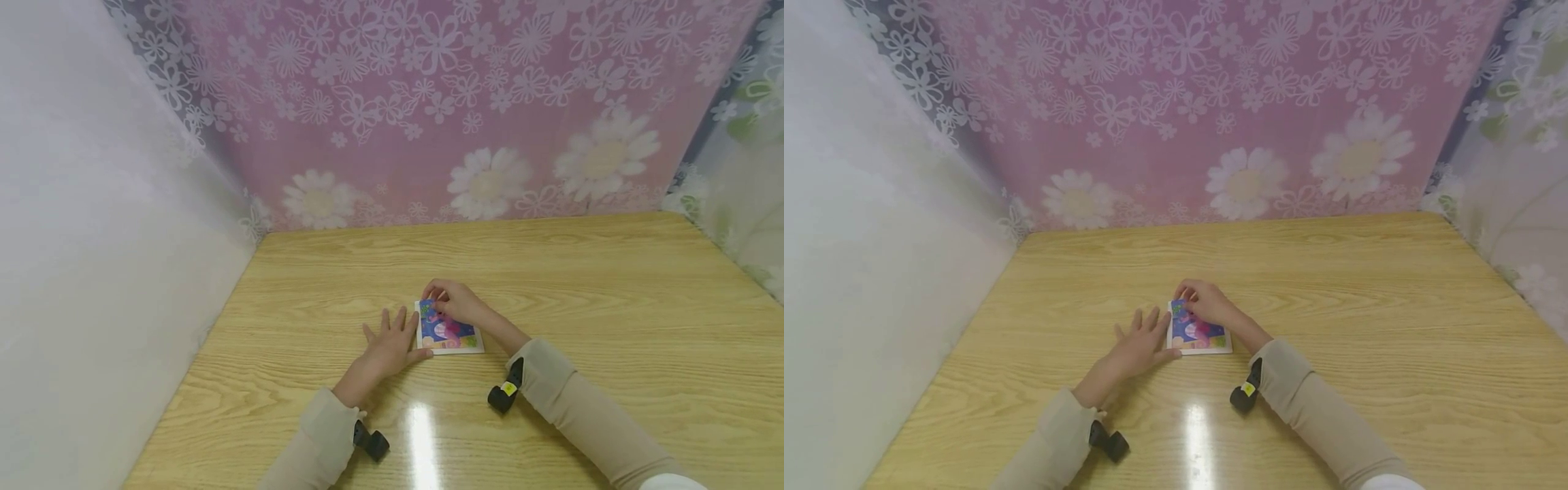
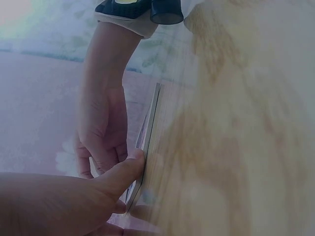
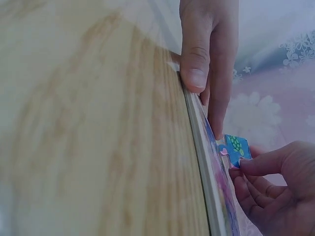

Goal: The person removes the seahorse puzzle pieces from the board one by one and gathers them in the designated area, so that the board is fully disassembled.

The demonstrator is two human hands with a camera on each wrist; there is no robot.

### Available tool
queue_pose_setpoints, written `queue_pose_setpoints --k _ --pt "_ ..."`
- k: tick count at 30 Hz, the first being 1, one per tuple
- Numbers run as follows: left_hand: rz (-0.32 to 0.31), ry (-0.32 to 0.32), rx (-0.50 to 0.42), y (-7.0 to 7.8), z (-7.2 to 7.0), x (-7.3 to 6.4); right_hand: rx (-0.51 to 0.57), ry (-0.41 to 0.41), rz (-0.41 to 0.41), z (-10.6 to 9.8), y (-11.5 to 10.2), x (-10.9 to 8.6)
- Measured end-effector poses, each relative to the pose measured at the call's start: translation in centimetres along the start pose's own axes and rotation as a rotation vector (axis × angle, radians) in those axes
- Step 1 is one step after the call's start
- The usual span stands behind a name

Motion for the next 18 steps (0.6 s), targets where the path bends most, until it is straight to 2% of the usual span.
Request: queue_pose_setpoints --k 7,18 --pt "-0.006 -0.001 0.006 0.0 0.1 0.0 0.043 0.021 0.01 -1.3 -0.5 -0.1" --pt "-0.021 -0.003 0.006 0.1 0.1 -0.2 0.027 0.035 0.013 -3.5 -0.3 -0.5"
Point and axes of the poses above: each hand's wrist, its own x-axis towards the middle knuckle, its own z-axis out of the palm, y = z × x, the point moved 9 cm from there along x, towards the middle knuckle, and after that the axes turned 10 degrees about y, right-handed, at the moved point
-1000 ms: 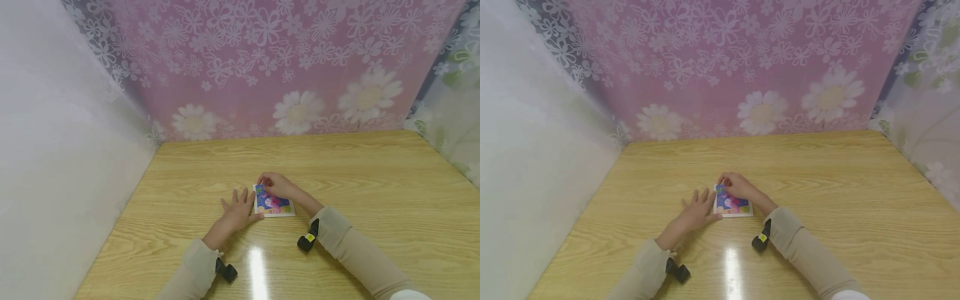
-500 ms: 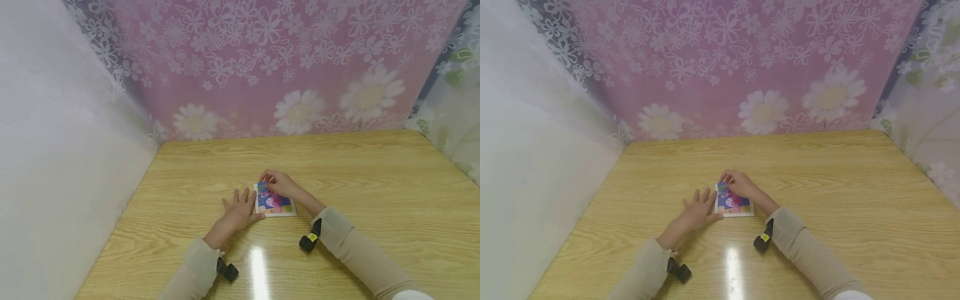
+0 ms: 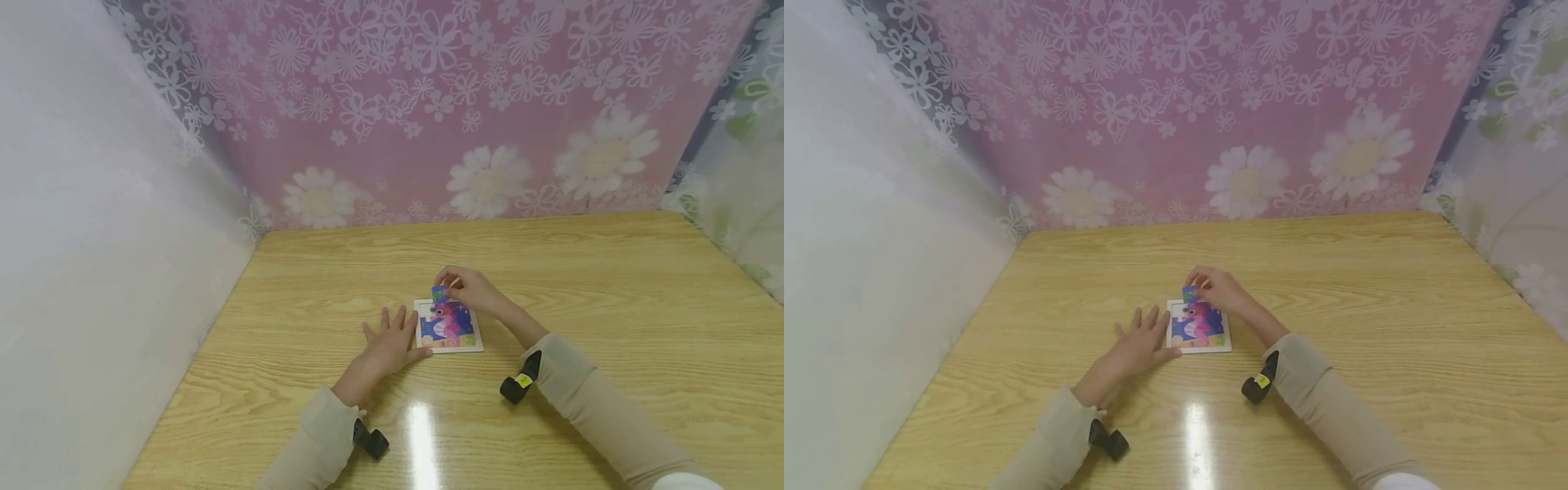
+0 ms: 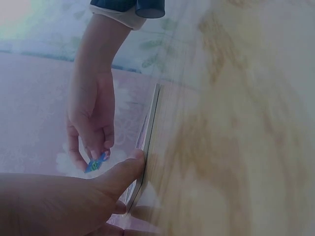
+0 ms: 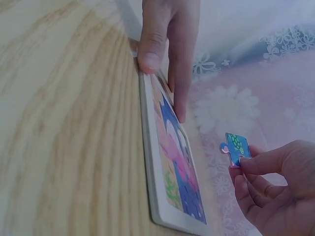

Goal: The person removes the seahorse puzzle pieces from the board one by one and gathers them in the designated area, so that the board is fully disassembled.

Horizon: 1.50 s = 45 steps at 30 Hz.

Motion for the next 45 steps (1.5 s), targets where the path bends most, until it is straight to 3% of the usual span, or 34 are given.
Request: queue_pose_setpoints --k 18,30,35,45 --pt "0.0 0.014 -0.011 0.1 -0.1 0.0 -0.047 0.064 0.007 -4.9 2.4 -1.3" --pt "0.009 0.005 -0.014 0.4 -0.2 0.0 -0.056 0.084 0.027 -6.9 4.4 -2.6" --pt "0.011 -0.002 -0.009 0.5 -0.2 0.0 -0.062 0.079 0.028 -7.2 5.7 -3.2" --pt "0.012 -0.012 -0.015 0.4 -0.1 -0.1 -0.043 0.025 0.137 -6.7 8.2 -4.1"
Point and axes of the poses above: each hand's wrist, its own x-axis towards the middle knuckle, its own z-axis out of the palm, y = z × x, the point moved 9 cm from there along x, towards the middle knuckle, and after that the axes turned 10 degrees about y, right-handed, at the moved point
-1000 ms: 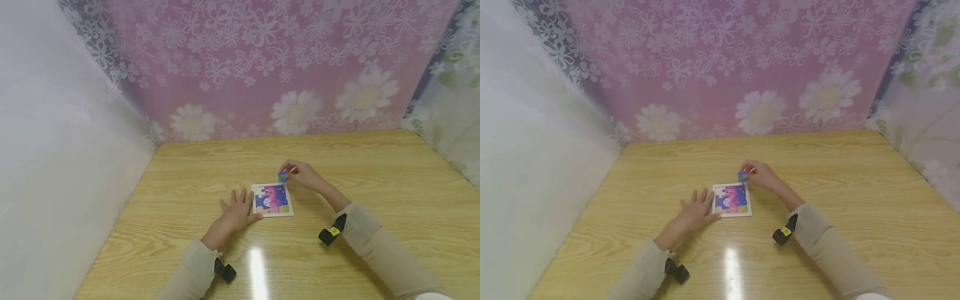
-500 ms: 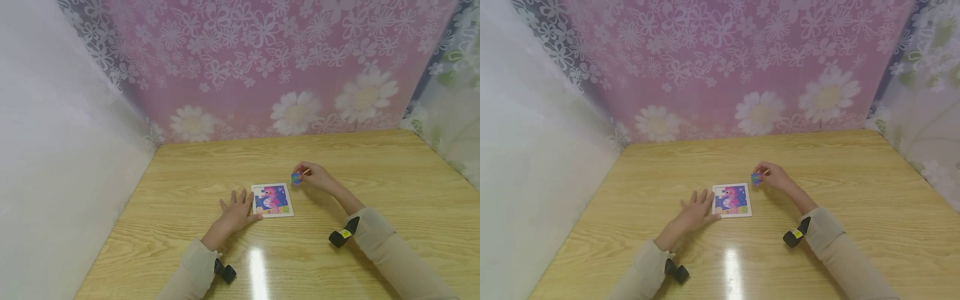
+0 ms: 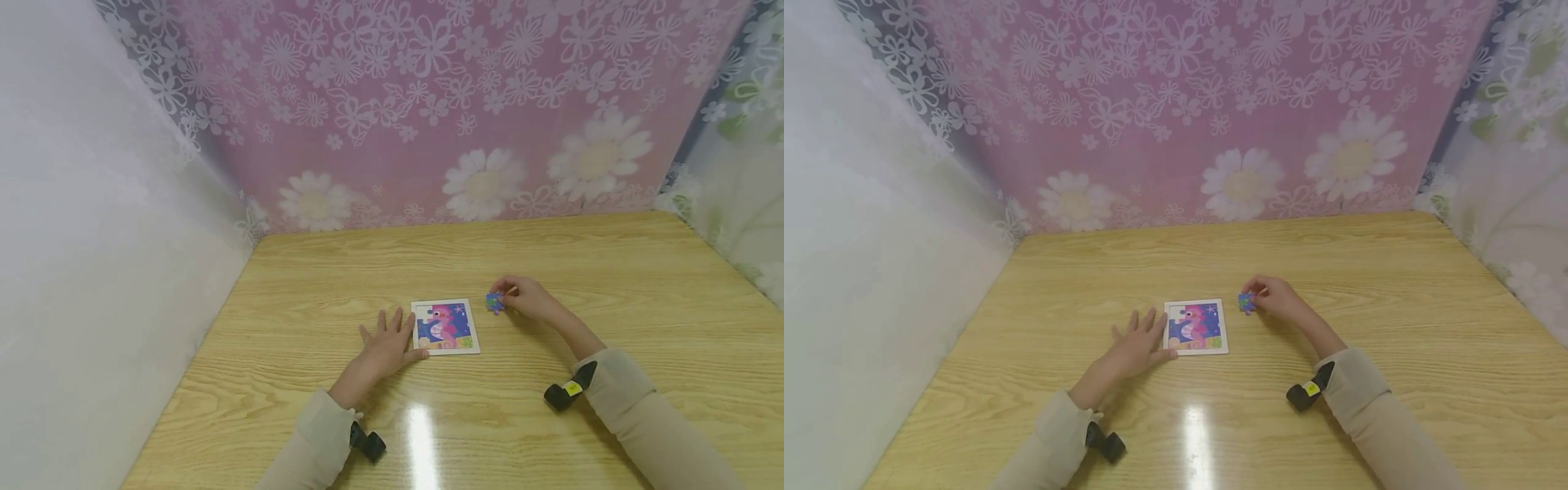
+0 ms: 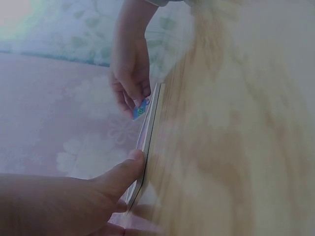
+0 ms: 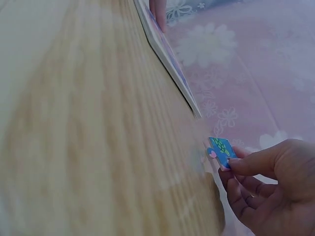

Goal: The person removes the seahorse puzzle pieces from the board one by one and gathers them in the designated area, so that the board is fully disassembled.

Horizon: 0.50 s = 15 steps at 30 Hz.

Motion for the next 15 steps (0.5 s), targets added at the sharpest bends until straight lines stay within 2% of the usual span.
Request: queue_pose_setpoints --k 8,15 --pt "0.012 0.009 -0.002 -0.1 0.09 0.05 -0.011 0.041 0.017 -0.06 0.64 -0.15" --pt "0.01 0.016 -0.004 -0.04 -0.07 0.08 -0.066 0.143 -0.062 -0.07 0.58 -0.39"
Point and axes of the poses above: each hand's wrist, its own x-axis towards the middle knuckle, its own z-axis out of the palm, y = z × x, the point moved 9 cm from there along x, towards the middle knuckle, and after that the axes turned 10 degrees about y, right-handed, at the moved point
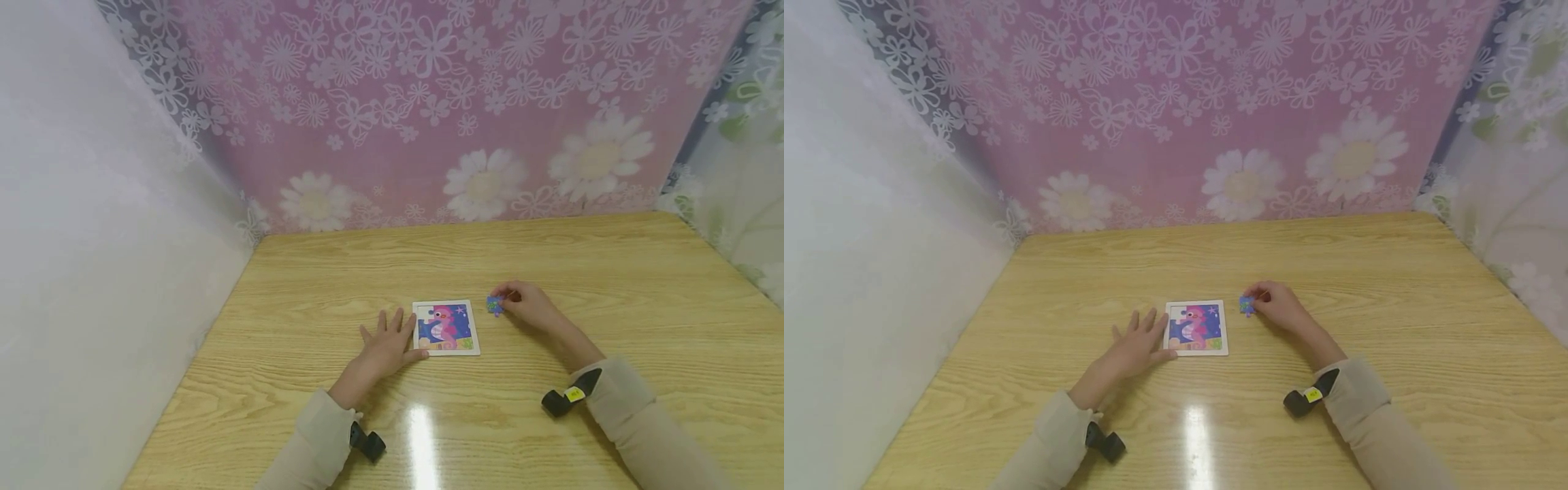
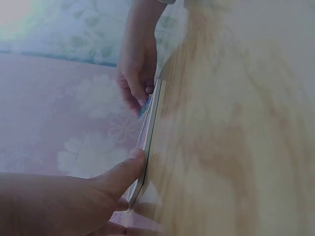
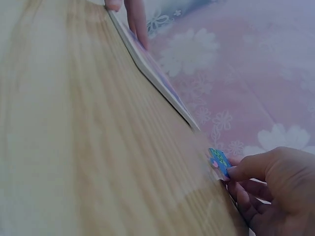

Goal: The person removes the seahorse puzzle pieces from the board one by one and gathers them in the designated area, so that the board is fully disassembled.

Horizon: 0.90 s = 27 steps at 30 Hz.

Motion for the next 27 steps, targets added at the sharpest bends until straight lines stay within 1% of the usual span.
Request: queue_pose_setpoints --k 3,9,13,21,27 --pt "0.005 0.007 -0.005 0.1 0.0 0.1 -0.006 0.038 -0.015 -0.1 0.0 -0.2" --pt "-0.001 0.006 -0.012 0.0 0.3 0.1 0.001 0.087 0.008 -0.4 0.0 -0.6" --pt "-0.006 0.009 -0.013 -0.2 0.4 0.2 -0.02 0.115 0.011 -0.4 0.2 -0.6" --pt "-0.003 0.01 -0.016 -0.1 0.2 0.2 -0.067 0.159 -0.036 -0.4 -0.4 -0.8" --pt "0.002 0.011 -0.011 -0.2 0.5 0.3 -0.099 0.18 -0.086 -0.3 -1.1 -0.8"
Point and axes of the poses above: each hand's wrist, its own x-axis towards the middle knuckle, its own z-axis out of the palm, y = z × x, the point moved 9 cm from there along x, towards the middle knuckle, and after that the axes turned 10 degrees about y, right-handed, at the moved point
